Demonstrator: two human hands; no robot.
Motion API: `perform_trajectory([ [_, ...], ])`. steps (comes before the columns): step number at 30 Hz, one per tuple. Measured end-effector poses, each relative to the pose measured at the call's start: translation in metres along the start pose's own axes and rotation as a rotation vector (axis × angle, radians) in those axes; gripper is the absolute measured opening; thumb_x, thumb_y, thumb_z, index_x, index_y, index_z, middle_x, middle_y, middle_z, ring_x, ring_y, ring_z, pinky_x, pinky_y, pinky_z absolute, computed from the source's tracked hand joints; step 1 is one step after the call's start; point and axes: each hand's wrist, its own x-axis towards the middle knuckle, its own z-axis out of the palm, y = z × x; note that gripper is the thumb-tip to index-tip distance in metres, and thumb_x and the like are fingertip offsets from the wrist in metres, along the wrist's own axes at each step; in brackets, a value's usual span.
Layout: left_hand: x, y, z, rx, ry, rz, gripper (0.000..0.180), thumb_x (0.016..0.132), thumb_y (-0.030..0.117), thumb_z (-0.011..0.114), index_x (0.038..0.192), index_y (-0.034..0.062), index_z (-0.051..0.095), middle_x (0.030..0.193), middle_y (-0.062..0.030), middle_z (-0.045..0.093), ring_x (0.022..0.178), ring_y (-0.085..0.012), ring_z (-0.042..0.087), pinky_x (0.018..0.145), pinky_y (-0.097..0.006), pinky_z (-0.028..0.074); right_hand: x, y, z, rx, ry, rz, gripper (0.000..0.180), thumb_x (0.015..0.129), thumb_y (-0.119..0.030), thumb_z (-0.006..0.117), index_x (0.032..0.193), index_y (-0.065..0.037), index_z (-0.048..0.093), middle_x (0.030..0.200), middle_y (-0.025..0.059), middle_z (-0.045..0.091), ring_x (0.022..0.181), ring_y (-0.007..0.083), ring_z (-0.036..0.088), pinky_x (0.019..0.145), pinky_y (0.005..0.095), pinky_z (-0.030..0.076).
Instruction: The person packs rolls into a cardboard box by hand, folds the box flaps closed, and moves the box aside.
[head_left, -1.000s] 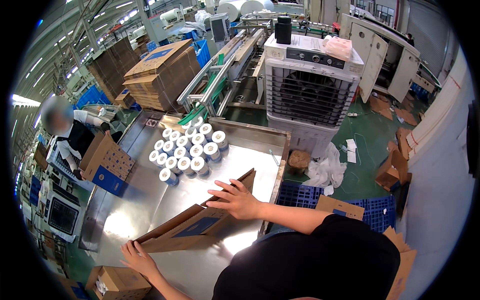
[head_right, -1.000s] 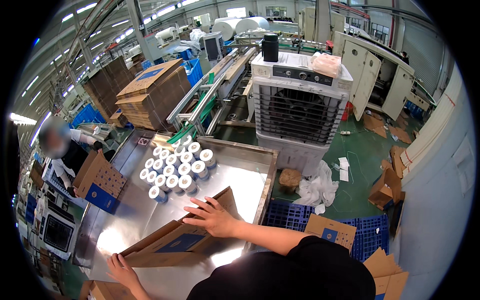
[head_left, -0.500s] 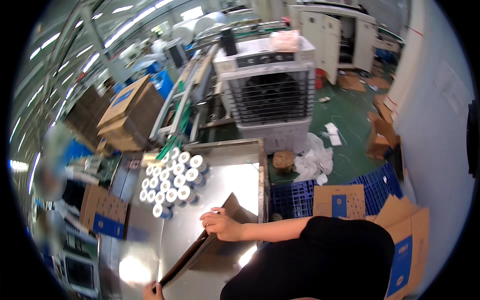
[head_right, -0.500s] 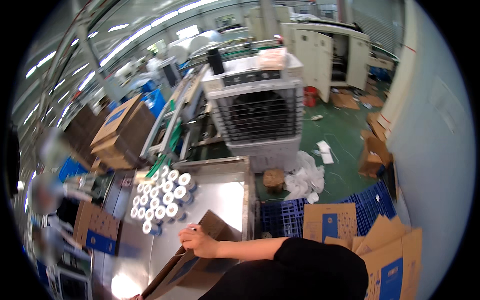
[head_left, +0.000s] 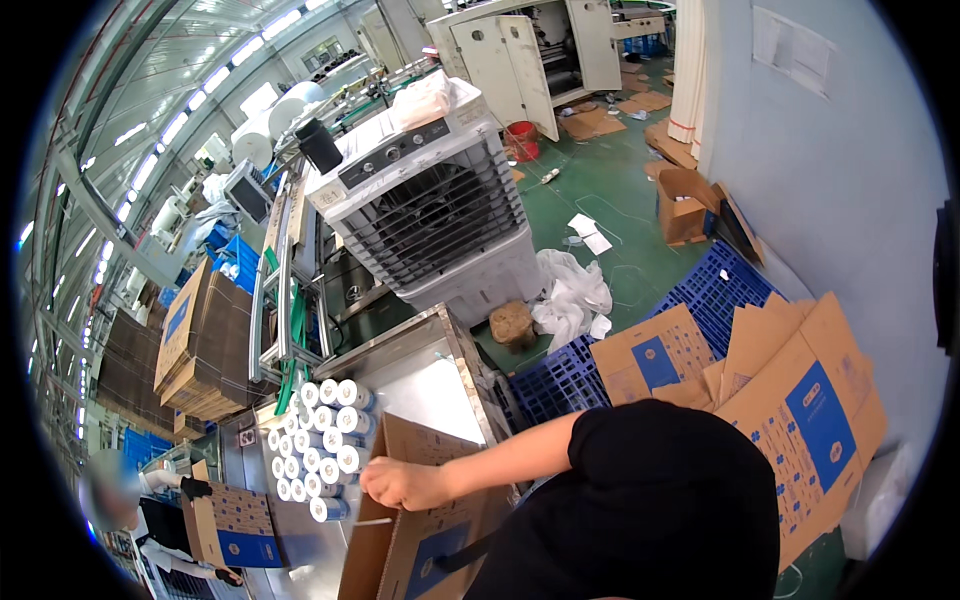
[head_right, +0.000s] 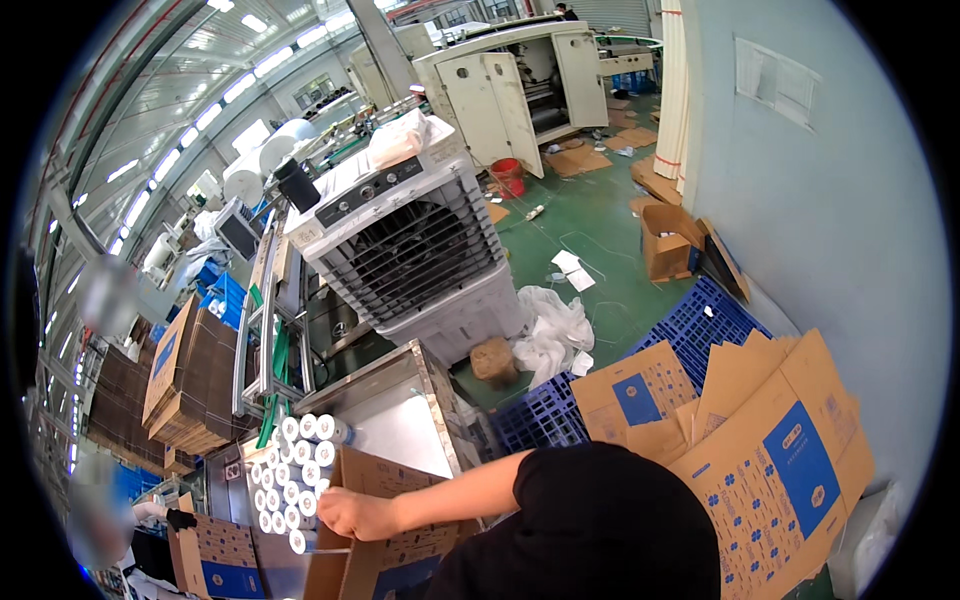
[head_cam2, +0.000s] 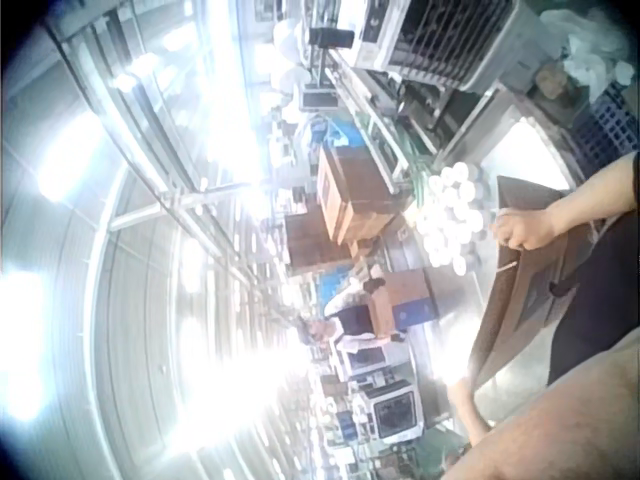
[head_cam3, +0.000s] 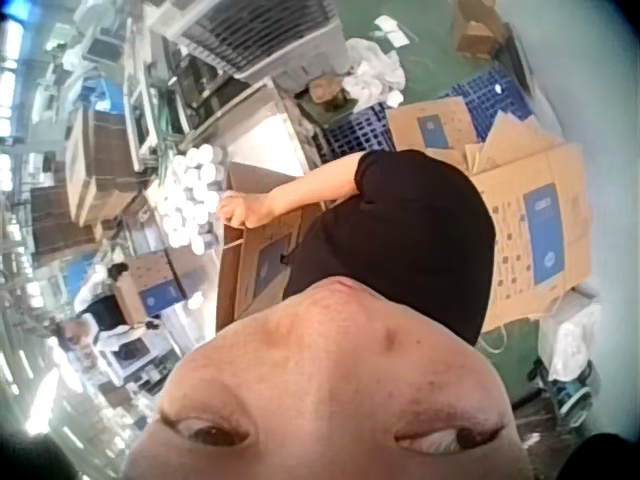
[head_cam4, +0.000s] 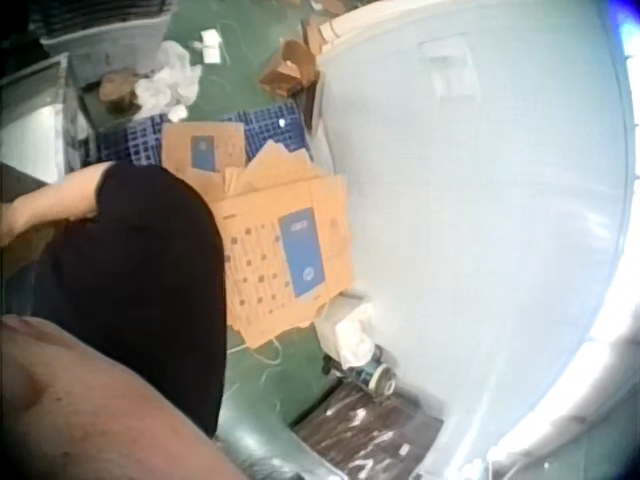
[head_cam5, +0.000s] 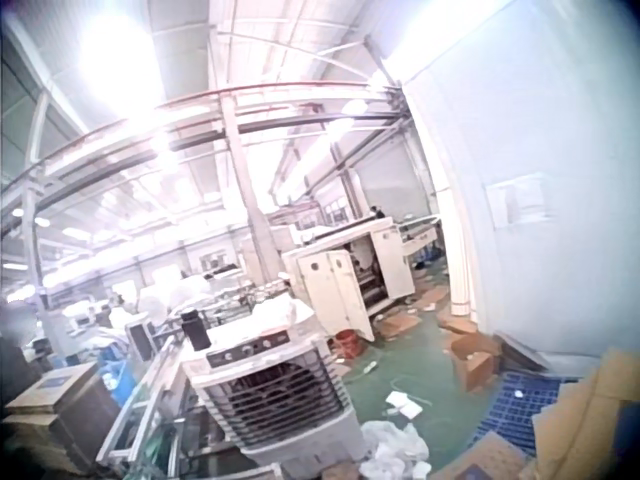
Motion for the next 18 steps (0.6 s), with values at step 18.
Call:
perform_trajectory([
  [18, -0.15, -0.066, -0.062, 0.35, 0.224, -0.593, 0.041, 0.081, 0.041, 0.056, 0.085, 0.0016, 0.067, 0.074, -0.0212, 0.061, 0.071, -0.034, 0.058, 0.068, -0.045, 0.044, 0.027, 0.032, -0.073, -0.502, -0.473, 0.504, 0.02, 0.068, -0.018, 0.06, 0.069, 0.002, 0.063, 0.081, 0.016, 0.061, 0.077, 0.036, 0.059, 0.068, 0.042, 0.049],
])
